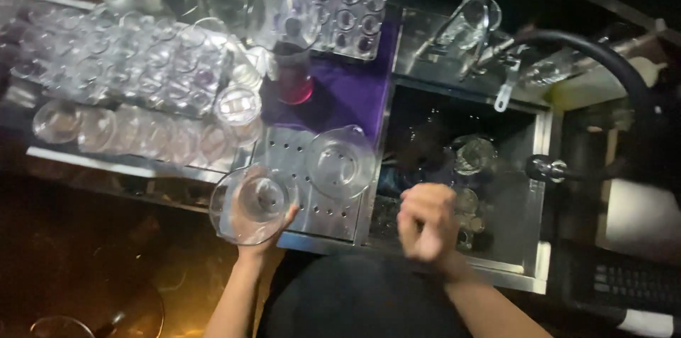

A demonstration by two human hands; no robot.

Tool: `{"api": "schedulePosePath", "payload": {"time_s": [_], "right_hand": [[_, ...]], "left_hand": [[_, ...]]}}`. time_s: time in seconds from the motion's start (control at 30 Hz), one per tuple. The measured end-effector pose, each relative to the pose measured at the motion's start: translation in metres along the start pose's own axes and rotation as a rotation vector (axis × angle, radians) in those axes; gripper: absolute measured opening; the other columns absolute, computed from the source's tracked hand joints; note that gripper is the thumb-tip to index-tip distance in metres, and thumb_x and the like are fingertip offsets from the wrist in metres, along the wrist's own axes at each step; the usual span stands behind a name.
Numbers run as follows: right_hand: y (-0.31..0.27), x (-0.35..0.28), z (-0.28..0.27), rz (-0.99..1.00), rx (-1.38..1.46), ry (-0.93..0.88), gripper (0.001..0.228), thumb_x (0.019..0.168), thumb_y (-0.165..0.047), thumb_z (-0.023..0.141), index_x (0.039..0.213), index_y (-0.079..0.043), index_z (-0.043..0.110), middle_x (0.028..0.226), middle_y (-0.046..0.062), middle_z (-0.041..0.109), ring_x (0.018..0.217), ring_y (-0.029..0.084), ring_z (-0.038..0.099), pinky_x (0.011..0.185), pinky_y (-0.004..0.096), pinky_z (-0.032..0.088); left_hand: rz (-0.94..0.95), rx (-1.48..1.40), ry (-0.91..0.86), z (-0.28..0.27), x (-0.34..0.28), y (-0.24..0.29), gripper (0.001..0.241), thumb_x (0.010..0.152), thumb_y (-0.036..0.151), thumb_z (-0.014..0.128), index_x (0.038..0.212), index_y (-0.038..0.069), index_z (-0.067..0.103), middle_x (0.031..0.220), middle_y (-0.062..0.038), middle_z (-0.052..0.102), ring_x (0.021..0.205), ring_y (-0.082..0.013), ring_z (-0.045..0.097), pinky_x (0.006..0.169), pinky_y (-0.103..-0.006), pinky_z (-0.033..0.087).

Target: Rinsing various types of glassware using a bar sink and a pressurized glass rinser.

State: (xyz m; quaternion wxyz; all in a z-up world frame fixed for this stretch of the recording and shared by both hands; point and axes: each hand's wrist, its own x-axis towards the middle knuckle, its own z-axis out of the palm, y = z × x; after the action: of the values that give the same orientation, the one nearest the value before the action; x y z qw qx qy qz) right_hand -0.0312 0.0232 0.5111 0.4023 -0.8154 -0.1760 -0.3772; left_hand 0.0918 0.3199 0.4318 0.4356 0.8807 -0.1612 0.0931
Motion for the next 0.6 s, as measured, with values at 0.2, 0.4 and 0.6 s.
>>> {"api": "schedulePosePath", "payload": {"time_s": [0.2,0.4,0.6], "right_hand": [[0.083,-0.097,-0.031,0.822,-0.844,-0.348,0.016,0.094,-0.028,0.07,0.109,-0.022,0.074,0.107,-0.006,0.07,0.115,0.018,0.057,0.103,0.041,0.033],[0.15,-0.174,-0.026,0.767,-1.012,-0.914,0.017,0.095,-0.033,0.063,0.088,-0.023,0.074,0.083,-0.004,0.071,0.091,0.018,0.06,0.088,0.04,0.034],[0.123,-0.17,-0.057,0.289,-0.951,-0.537,0.02,0.086,-0.027,0.066,0.068,-0.02,0.062,0.061,-0.003,0.05,0.068,0.02,0.053,0.074,0.041,0.039]], "left_hand": [[-0.037,-0.165,0.101,0.028,0.026,0.022,0.094,0.061,0.046,0.098,0.131,-0.002,0.058,0.131,-0.022,0.062,0.128,-0.0367,0.059,0.111,-0.0486,0.046],[-0.22,-0.223,0.092,0.018,-0.002,0.038,0.118,0.055,0.032,0.098,0.153,0.004,0.038,0.15,-0.022,0.043,0.144,-0.0349,0.041,0.12,-0.0531,0.033],[0.151,0.147,0.301,0.03,-0.073,-0.002,0.058,0.085,0.036,0.08,0.122,-0.004,0.06,0.125,-0.025,0.058,0.121,-0.045,0.056,0.112,-0.0532,0.039]]}}
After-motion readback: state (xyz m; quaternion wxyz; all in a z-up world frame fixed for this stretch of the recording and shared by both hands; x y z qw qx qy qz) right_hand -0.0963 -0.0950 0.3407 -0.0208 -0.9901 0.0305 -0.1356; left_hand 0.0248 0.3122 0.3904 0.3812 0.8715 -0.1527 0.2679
